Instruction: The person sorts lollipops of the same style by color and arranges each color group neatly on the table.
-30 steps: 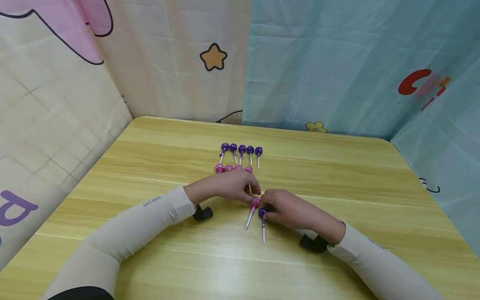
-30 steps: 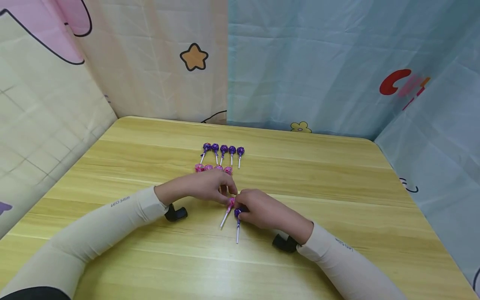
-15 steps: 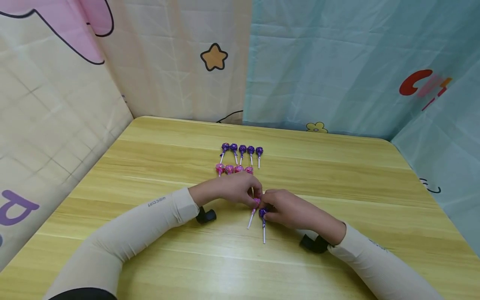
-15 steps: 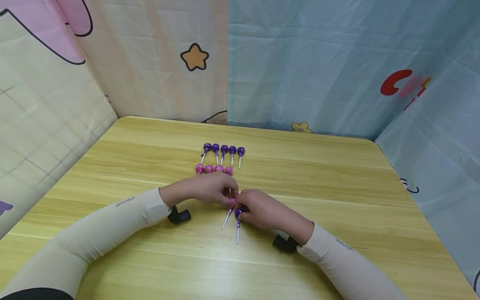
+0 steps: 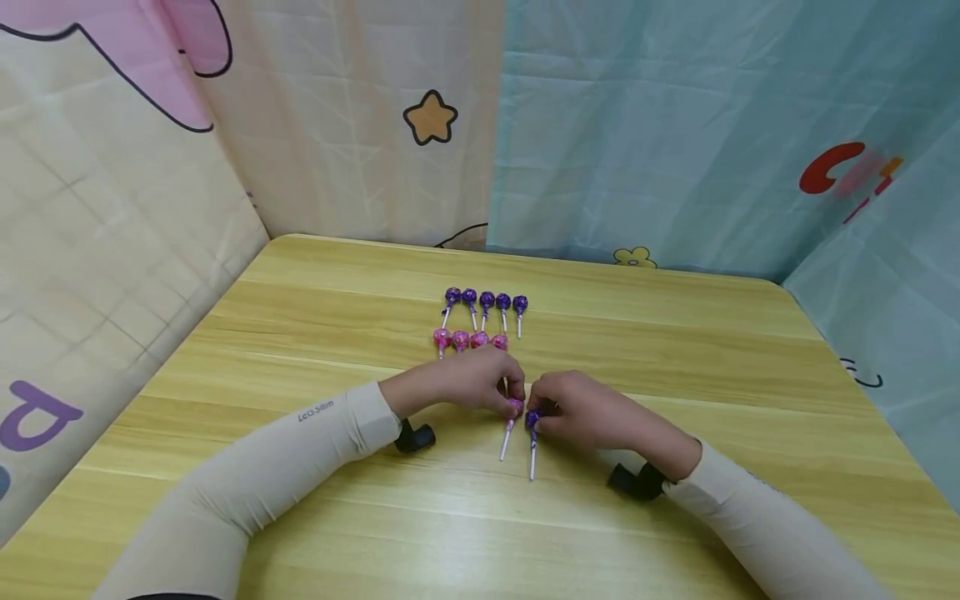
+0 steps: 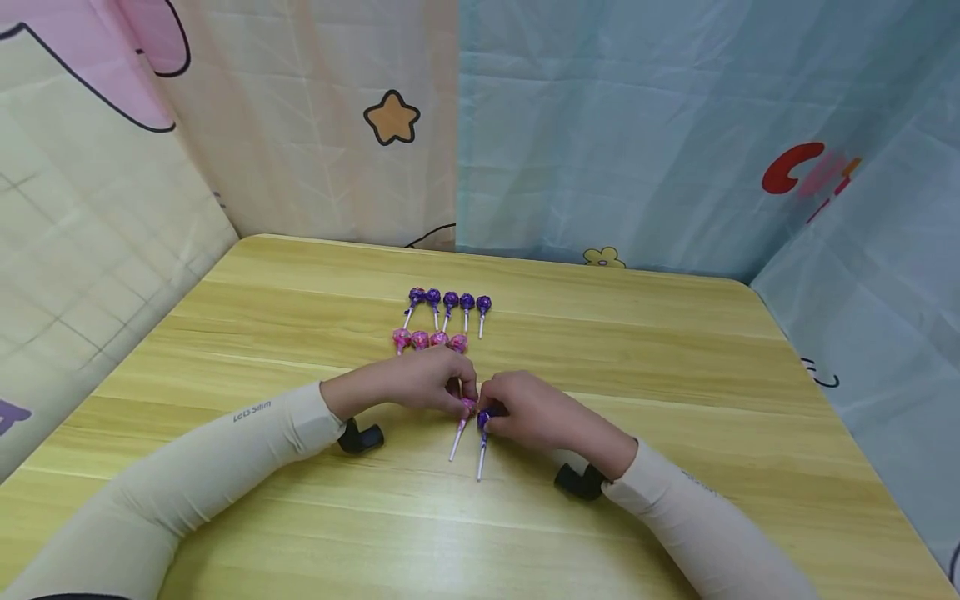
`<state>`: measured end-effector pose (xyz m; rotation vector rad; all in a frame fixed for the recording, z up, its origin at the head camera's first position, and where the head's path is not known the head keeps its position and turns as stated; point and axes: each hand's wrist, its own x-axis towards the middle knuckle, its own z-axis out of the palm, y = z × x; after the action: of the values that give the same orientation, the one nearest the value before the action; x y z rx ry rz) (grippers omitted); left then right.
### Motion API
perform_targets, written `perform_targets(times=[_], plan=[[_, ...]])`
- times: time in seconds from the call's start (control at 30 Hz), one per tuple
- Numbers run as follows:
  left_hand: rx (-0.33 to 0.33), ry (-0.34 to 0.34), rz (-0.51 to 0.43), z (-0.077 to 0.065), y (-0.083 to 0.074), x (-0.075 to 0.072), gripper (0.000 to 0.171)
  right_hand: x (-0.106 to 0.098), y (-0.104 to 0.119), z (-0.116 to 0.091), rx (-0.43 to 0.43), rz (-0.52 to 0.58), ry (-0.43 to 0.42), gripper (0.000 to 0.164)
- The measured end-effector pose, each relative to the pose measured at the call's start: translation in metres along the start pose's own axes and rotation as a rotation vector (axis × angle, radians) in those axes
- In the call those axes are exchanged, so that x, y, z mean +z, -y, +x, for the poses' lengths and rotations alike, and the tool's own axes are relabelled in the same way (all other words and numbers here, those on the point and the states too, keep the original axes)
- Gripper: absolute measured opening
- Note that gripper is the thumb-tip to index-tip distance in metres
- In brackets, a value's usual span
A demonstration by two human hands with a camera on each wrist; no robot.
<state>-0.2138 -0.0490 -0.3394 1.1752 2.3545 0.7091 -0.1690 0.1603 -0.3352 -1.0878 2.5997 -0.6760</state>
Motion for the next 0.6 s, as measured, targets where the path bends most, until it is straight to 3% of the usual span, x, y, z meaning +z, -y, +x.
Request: perform_targets(times=[0.27, 0.43, 0.6], plan=[[0.001, -0.007, -0.015, 0.0, -0.001, 0.0, 0.008, -0.043, -0.024, 0.016, 0.086, 0.016, -0.088, 0.007], [0.001, -0.002, 0.003, 0.0, -0.003, -0.001, 0.008, -0.064, -0.046, 0.042, 0.168, 0.063, -0.082, 0.008], [-0.01, -0.002, 0.004, 0.0, -0.003, 0.0, 0.006, -0.071, -0.077, 0.072, 0.243, 0.145, -0.066, 0.01]])
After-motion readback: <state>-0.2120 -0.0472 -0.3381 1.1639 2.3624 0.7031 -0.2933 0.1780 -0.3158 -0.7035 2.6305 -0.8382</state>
